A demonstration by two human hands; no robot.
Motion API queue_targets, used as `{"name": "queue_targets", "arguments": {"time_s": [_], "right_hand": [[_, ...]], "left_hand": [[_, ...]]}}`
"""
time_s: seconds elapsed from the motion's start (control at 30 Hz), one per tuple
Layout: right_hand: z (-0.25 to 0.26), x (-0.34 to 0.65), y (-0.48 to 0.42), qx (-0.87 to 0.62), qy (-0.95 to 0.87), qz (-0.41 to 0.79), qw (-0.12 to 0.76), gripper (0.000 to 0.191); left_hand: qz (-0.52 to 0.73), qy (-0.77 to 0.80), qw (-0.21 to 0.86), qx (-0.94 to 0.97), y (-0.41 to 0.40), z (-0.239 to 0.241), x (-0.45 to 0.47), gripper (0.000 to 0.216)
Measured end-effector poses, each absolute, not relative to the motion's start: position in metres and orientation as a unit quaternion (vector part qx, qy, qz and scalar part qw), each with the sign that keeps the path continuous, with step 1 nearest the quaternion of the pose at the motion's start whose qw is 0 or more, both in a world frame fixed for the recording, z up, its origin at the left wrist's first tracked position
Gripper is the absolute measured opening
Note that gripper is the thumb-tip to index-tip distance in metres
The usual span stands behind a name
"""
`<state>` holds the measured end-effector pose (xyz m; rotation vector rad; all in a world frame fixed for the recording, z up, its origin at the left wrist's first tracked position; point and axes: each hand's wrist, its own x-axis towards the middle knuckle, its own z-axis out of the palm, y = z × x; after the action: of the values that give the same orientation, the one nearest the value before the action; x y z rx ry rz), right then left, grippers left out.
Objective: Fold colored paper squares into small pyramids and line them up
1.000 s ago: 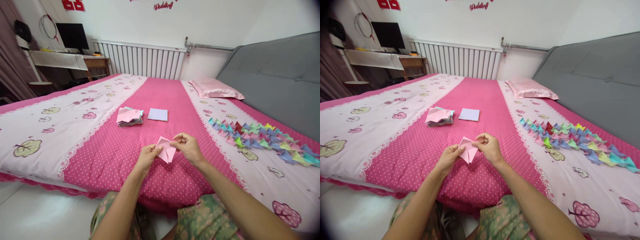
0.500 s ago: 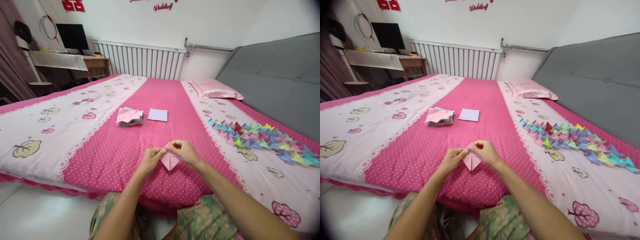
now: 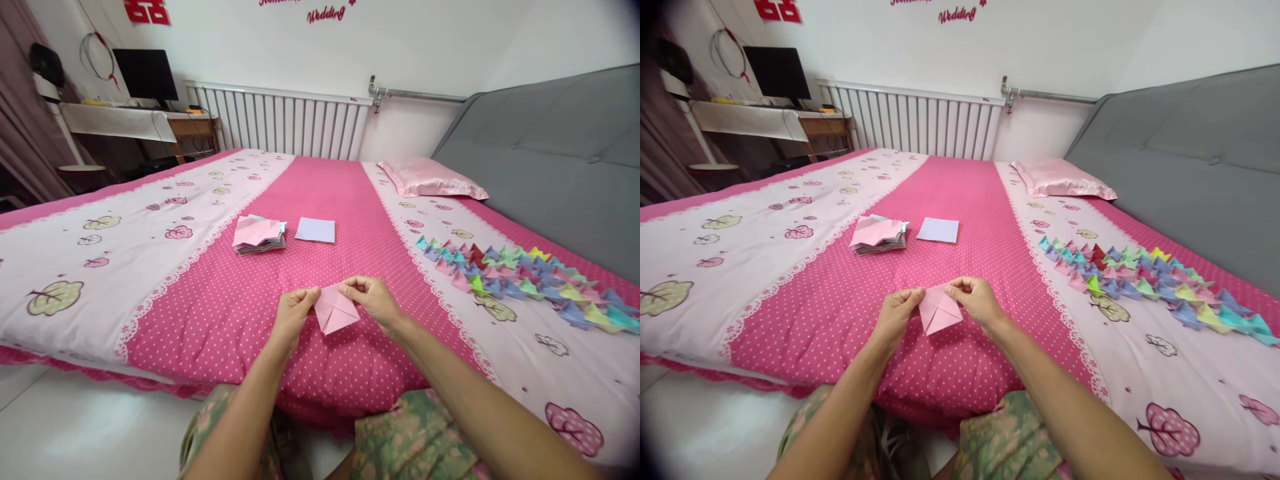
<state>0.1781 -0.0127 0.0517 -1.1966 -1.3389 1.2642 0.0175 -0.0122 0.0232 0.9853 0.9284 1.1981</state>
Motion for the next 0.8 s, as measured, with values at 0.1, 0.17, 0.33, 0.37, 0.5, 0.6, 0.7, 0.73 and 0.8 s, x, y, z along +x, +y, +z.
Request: {"name": "queue_targets", "arguments": {"time_s": [0.1,0.17,0.33,0.37,0.5,0.6,0.7,0.73,0.8], "right_hand": [[0.053,0.179,-0.013,-0.489,-0.537,0.518,0.451,0.024],[0.053,0.179,-0.013,-0.491,-0.531,0.519,0.455,0.022],[0.052,0.179,-0.012,-0.502,-0.478,0.55,0.466,0.02],[0.051,0.179,-0.012,-0.497,-0.464,0.562,0.471,0.02],[0.05,0.177,-0.011,-0.479,-0.413,0.604,0.484,0.013],[0.05,0.174,-0.012,-0.462,-0.386,0.634,0.485,0.01],[0.05,0.17,-0.013,-0.435,-0.376,0.665,0.476,0.009],[0.05,0.17,-0.013,-0.43,-0.376,0.672,0.471,0.009],[0.05,0.169,-0.014,-0.424,-0.382,0.679,0.463,0.01]], "left_hand": [[0.512,0.398,0.629,0.429,-0.013,0.024,0.017,0.035],[0.513,0.388,0.639,0.422,-0.013,0.024,0.017,0.036],[0.513,0.357,0.676,0.391,-0.012,0.022,0.015,0.042],[0.509,0.359,0.678,0.391,-0.013,0.021,0.014,0.041],[0.492,0.362,0.674,0.416,-0.015,0.023,0.016,0.035],[0.496,0.363,0.66,0.432,-0.018,0.024,0.02,0.039],[0.526,0.365,0.632,0.438,-0.018,0.023,0.023,0.032],[0.536,0.364,0.623,0.438,-0.017,0.022,0.023,0.029],[0.545,0.365,0.615,0.437,-0.016,0.02,0.022,0.023]]}}
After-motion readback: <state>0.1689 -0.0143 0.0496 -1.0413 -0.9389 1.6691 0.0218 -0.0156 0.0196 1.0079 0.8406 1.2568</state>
